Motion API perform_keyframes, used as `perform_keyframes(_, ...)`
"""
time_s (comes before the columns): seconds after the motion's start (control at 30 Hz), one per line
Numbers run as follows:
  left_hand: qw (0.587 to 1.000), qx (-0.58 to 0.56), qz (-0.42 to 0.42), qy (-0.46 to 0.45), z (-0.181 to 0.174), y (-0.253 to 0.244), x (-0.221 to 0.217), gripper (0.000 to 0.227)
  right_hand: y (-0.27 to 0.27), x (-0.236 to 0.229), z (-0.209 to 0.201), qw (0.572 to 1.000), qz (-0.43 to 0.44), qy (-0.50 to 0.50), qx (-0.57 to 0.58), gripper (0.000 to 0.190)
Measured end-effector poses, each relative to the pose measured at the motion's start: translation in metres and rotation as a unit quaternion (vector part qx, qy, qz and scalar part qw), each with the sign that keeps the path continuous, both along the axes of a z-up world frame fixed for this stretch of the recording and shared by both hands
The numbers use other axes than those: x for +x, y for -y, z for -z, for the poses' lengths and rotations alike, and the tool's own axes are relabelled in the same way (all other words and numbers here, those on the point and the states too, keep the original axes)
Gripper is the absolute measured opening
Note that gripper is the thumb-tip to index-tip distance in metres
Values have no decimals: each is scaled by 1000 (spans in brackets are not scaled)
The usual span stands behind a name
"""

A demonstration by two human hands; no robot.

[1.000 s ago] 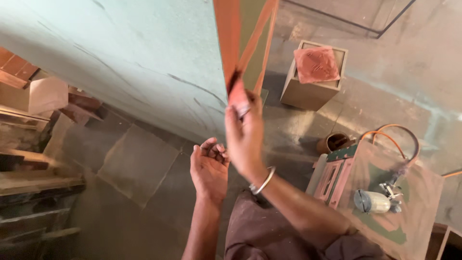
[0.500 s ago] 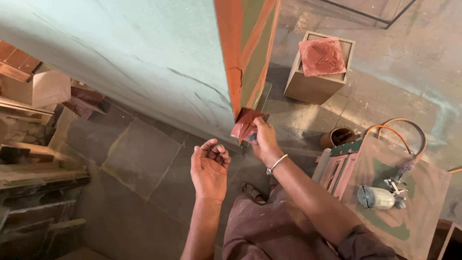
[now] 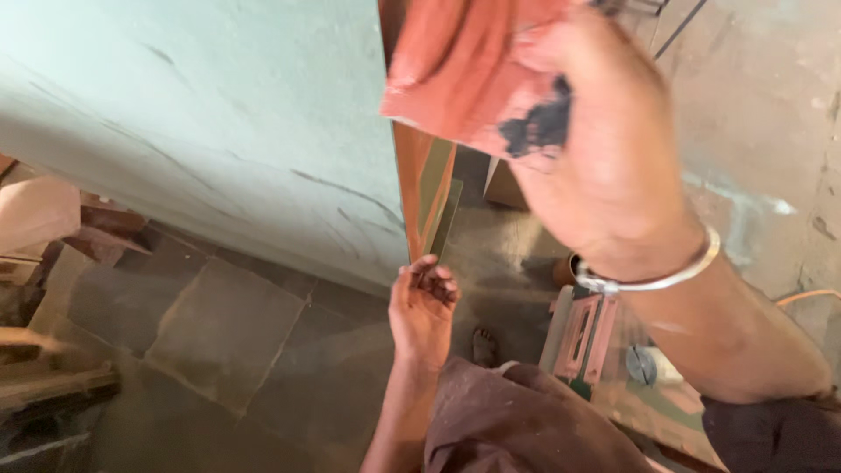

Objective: The person applies orange putty to a green wooden door using a putty knife. They repeatedly scoop putty from a container and spread it across the door surface, focusing on edges and flat areas.

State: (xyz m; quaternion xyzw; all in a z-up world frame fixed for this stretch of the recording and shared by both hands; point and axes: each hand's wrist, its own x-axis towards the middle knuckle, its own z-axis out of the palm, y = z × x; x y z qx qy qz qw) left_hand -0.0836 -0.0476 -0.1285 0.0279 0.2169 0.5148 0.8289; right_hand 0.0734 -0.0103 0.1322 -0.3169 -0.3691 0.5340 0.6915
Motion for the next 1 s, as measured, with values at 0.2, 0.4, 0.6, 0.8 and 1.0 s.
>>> perform_keyframes(0.2,960,243,32,-136,-68,-2,27,44,7,30,62,980,61,-138,-134,12)
perform_keyframes(0.4,921,319,-42,-220,-105,1,76,35,21,50,140,980,35,-69,-181,32)
perform_keyframes(0.6,948,249,-108,-165,-96,-34,104,35,-10,123,132,931,69,359,10,52)
perform_keyframes(0.8,938,204,49,-277,-99,-97,98,45,-62,199,95,761,-1,598,252,53)
perform_keyframes(1.0,958,249,95,-106,-109,-130,112,46,-93,225,78,661,-46,683,308,63)
